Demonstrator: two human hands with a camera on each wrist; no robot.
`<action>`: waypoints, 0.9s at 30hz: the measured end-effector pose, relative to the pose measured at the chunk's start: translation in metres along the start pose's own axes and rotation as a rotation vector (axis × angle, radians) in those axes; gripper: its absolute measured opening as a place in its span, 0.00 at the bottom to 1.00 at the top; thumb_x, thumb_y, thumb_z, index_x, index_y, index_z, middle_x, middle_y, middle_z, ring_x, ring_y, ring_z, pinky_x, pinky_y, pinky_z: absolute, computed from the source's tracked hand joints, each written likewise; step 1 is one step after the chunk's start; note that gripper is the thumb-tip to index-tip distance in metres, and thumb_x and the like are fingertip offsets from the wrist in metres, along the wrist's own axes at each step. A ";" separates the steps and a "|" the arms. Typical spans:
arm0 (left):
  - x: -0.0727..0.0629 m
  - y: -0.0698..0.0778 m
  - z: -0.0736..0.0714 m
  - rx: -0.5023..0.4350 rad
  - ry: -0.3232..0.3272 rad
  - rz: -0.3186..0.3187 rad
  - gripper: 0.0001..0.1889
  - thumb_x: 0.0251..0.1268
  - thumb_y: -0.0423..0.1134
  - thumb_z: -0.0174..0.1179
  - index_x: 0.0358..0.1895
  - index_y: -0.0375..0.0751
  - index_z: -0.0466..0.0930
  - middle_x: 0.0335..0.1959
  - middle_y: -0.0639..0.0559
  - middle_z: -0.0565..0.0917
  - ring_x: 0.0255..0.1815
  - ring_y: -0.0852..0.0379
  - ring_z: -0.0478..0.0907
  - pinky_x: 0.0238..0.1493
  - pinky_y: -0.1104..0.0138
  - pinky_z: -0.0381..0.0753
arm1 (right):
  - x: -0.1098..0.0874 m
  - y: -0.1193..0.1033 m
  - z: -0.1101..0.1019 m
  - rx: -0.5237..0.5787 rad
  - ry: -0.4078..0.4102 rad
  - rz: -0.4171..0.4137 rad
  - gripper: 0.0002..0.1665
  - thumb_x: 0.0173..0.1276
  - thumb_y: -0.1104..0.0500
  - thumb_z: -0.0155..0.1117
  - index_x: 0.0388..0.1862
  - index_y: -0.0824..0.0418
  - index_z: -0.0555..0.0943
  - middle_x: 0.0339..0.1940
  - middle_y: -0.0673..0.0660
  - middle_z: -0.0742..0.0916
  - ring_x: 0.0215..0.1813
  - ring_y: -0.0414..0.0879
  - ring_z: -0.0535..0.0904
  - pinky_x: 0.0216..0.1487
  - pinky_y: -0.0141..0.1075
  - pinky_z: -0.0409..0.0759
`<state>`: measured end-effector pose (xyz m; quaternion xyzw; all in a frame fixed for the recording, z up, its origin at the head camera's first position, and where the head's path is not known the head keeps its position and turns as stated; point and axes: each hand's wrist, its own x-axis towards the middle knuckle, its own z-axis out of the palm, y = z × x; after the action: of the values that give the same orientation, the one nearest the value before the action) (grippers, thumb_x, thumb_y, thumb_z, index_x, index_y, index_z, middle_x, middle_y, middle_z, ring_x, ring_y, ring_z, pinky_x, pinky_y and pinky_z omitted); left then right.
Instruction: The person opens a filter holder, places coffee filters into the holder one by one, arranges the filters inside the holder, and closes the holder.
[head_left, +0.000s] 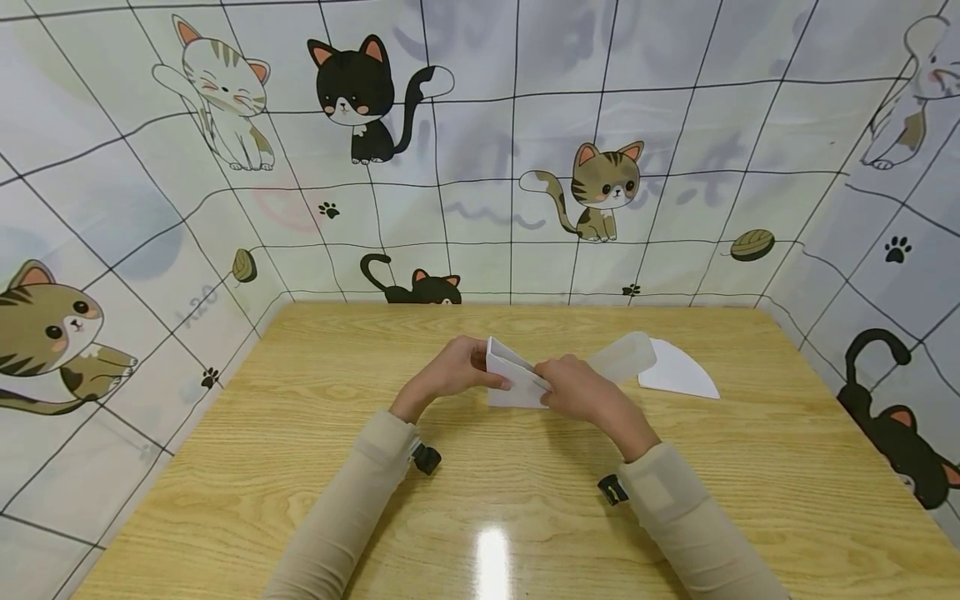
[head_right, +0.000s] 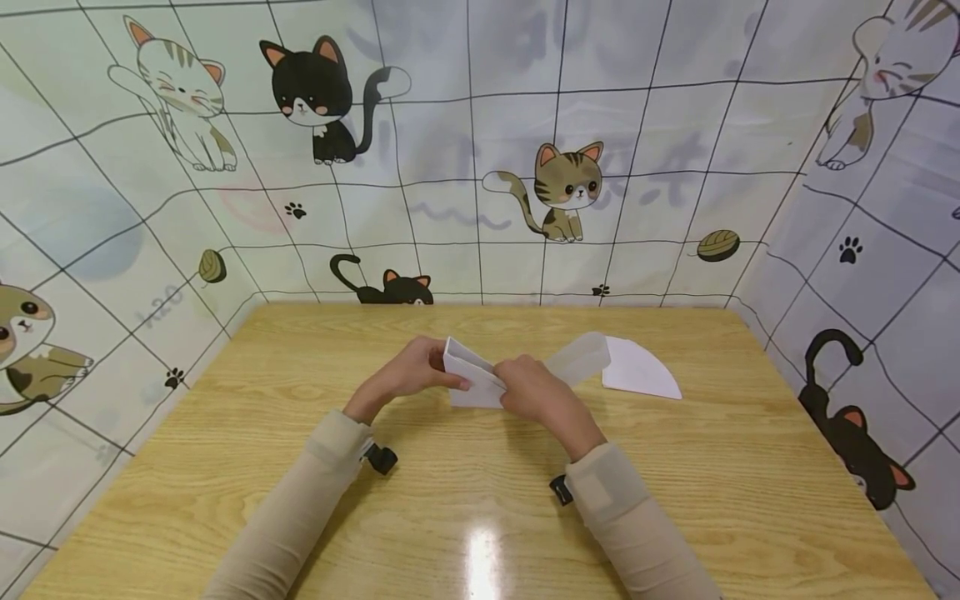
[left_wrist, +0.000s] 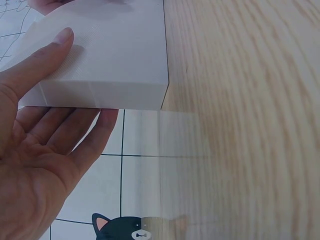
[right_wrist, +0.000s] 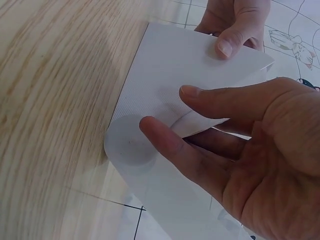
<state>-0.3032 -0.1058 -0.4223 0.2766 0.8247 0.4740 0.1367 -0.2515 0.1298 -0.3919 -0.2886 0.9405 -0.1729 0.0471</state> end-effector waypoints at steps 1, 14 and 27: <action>0.000 0.000 0.000 0.000 -0.001 0.000 0.16 0.61 0.37 0.76 0.52 0.42 0.87 0.45 0.47 0.91 0.42 0.58 0.88 0.44 0.66 0.84 | 0.000 0.000 0.000 -0.001 -0.003 0.003 0.12 0.66 0.70 0.70 0.48 0.69 0.85 0.40 0.61 0.91 0.33 0.44 0.82 0.36 0.38 0.79; 0.002 0.000 0.000 0.001 -0.003 -0.008 0.16 0.62 0.38 0.75 0.52 0.43 0.87 0.45 0.47 0.91 0.42 0.57 0.88 0.44 0.65 0.84 | -0.008 -0.003 -0.015 0.064 -0.042 0.080 0.19 0.71 0.59 0.71 0.57 0.67 0.82 0.41 0.60 0.91 0.33 0.43 0.82 0.34 0.35 0.79; 0.000 0.000 -0.001 -0.005 0.001 0.000 0.17 0.61 0.37 0.76 0.52 0.41 0.87 0.45 0.46 0.91 0.42 0.57 0.88 0.45 0.65 0.85 | -0.021 -0.005 -0.038 0.097 0.035 0.082 0.25 0.74 0.49 0.68 0.60 0.65 0.80 0.45 0.61 0.91 0.42 0.50 0.88 0.42 0.43 0.85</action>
<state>-0.3034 -0.1062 -0.4219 0.2757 0.8237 0.4762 0.1369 -0.2386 0.1493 -0.3548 -0.2443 0.9428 -0.2210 0.0517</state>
